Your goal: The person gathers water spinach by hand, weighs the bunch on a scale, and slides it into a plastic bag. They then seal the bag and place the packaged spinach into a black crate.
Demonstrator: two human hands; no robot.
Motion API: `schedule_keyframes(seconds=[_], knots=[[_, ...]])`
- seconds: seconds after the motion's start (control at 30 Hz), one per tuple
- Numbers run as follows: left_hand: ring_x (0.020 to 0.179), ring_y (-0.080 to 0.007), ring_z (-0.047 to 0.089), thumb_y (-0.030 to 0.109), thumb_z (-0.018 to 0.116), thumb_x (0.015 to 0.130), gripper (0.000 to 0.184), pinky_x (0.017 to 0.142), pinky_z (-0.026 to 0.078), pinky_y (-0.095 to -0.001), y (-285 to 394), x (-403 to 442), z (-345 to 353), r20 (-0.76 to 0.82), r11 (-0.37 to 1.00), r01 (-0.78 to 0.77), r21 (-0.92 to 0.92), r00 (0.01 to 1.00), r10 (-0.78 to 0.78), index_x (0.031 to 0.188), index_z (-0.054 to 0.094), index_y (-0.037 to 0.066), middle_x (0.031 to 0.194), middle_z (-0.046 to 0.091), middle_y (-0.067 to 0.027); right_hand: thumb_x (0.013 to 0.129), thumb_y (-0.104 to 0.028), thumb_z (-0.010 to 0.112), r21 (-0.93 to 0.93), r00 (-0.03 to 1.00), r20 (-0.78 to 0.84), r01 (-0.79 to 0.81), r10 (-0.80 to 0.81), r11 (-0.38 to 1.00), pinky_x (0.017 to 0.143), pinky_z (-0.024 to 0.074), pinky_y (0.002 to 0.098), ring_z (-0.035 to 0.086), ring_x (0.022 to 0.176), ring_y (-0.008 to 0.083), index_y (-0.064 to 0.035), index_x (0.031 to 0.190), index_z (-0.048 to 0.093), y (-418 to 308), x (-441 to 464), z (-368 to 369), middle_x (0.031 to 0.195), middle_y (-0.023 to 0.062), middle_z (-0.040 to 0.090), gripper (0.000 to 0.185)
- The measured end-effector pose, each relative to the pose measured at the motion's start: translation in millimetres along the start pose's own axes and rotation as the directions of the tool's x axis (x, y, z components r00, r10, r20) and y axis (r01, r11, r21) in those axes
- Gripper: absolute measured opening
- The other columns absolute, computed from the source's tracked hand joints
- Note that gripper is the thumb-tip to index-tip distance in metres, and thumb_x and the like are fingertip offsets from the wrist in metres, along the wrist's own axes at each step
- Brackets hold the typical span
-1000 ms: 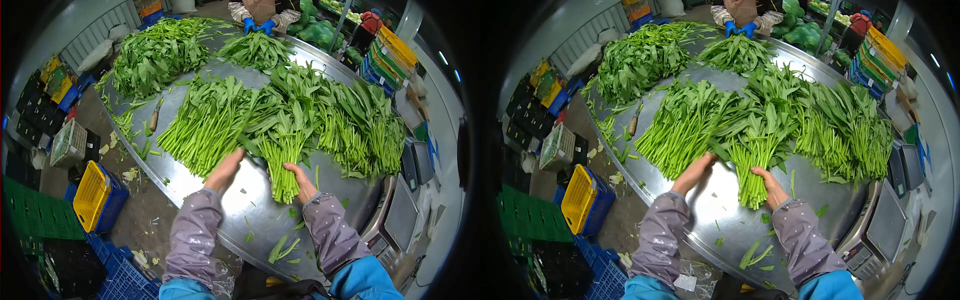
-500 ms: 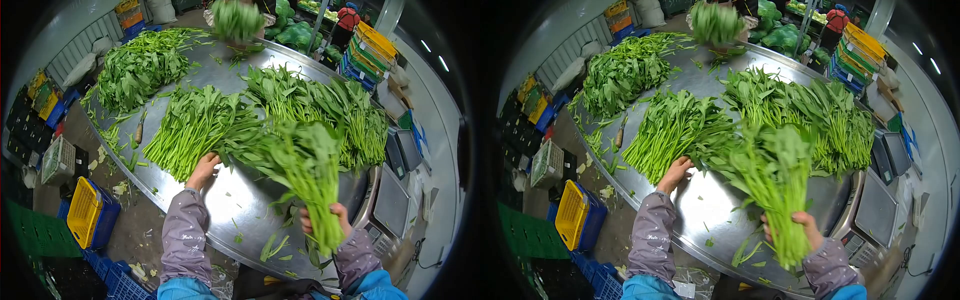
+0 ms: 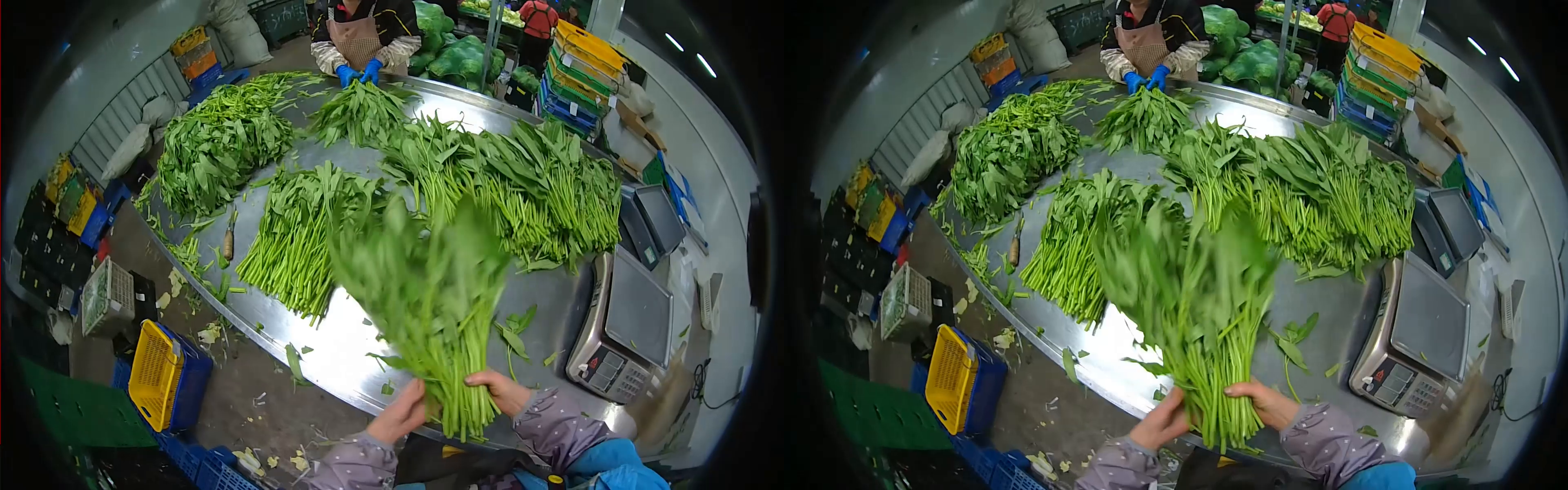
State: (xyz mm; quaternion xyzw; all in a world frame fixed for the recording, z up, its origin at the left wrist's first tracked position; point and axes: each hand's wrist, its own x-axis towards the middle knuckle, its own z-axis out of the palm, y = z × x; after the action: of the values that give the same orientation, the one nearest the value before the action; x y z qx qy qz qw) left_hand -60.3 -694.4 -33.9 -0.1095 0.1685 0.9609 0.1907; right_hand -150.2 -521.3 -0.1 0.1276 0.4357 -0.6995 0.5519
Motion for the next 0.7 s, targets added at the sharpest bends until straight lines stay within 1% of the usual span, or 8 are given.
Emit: schedule_keyframes(seconds=[0.03,0.1,0.2,0.33,0.47,0.5,0.57,0.7], knots=[[0.121,-0.0230,0.037,0.031,0.048,0.089,0.053,0.099,0.033,-0.0375,-9.2,0.1,-5.9,-0.010,1.000,0.008,0.000,1.000,-0.008,0.130,0.031,0.003,0.133,0.036,-0.0118,0.078,-0.015,0.057,-0.025,0.998,-0.058,-0.012,0.011,1.000,0.083,0.0478,0.0332,0.059,0.091,0.0214,0.0008,0.120,0.043,10.4,10.3,-7.3,0.105,0.0127,0.058,0.047],[0.114,-0.0236,0.045,0.027,0.044,0.091,0.043,0.096,0.037,-0.0390,-28.9,2.7,-28.7,-0.327,0.988,0.029,-0.151,0.942,-0.078,0.126,0.036,0.003,0.126,0.044,-0.0122,0.082,-0.015,0.056,-0.160,0.991,-0.127,0.009,-0.030,0.987,0.077,0.0496,0.0307,0.059,0.089,0.0183,-0.0006,0.116,0.046,23.6,13.7,-17.9,0.103,0.0104,0.059,0.038],[0.109,-0.0229,0.050,0.025,0.046,0.090,0.040,0.093,0.041,-0.0373,-30.0,-1.3,-40.4,-0.343,0.986,0.041,-0.163,0.935,-0.095,0.122,0.040,0.002,0.120,0.050,-0.0111,0.083,-0.017,0.056,-0.001,0.981,-0.128,0.147,-0.146,0.989,0.075,0.0496,0.0304,0.058,0.088,0.0174,-0.0011,0.114,0.046,33.5,16.6,-37.9,0.101,0.0091,0.058,0.036],[0.109,-0.0219,0.050,0.022,0.050,0.089,0.041,0.093,0.041,-0.0360,-33.0,2.8,-38.9,-0.305,0.986,0.013,-0.169,0.950,-0.065,0.123,0.039,0.001,0.120,0.050,-0.0105,0.084,-0.020,0.056,0.025,0.981,-0.166,0.103,-0.097,0.994,0.073,0.0492,0.0308,0.058,0.087,0.0172,-0.0013,0.112,0.047,27.4,16.9,-33.4,0.099,0.0087,0.058,0.035],[0.105,-0.0183,0.052,0.015,0.058,0.084,0.042,0.089,0.043,-0.0320,-33.3,8.6,-19.9,-0.338,1.000,-0.012,-0.022,0.941,0.004,0.120,0.043,0.001,0.116,0.052,-0.0081,0.081,-0.020,0.061,-0.088,0.970,-0.213,0.098,-0.115,0.991,0.073,0.0484,0.0301,0.057,0.087,0.0160,0.0004,0.112,0.045,29.2,22.7,-9.6,0.099,0.0094,0.057,0.040],[0.103,-0.0172,0.052,0.012,0.059,0.083,0.040,0.087,0.043,-0.0307,-33.9,11.0,-16.3,-0.378,0.994,0.014,0.108,0.925,0.028,0.119,0.044,0.001,0.114,0.053,-0.0077,0.081,-0.017,0.061,-0.267,0.943,-0.228,0.180,-0.244,0.947,0.074,0.0475,0.0294,0.056,0.086,0.0152,0.0009,0.111,0.046,31.2,25.2,-2.5,0.097,0.0085,0.057,0.038],[0.099,-0.0147,0.053,0.005,0.059,0.080,0.038,0.084,0.043,-0.0275,-35.5,10.2,-0.1,-0.413,0.935,-0.038,0.353,0.890,0.192,0.116,0.046,-0.001,0.110,0.055,-0.0076,0.076,-0.008,0.065,-0.516,0.846,-0.172,0.359,-0.504,0.778,0.076,0.0448,0.0275,0.053,0.088,0.0133,0.0018,0.111,0.045,32.8,20.8,5.7,0.100,0.0079,0.055,0.042],[0.098,-0.0152,0.053,0.006,0.064,0.075,0.043,0.084,0.043,-0.0285,-39.7,-16.6,33.1,-0.300,0.783,-0.042,0.620,0.910,0.287,0.114,0.047,-0.002,0.110,0.055,-0.0091,0.075,-0.013,0.066,-0.678,0.678,0.027,0.552,-0.735,0.485,0.083,0.0431,0.0316,0.055,0.094,0.0199,0.0029,0.122,0.036,31.8,-30.1,22.6,0.104,0.0145,0.056,0.057]])
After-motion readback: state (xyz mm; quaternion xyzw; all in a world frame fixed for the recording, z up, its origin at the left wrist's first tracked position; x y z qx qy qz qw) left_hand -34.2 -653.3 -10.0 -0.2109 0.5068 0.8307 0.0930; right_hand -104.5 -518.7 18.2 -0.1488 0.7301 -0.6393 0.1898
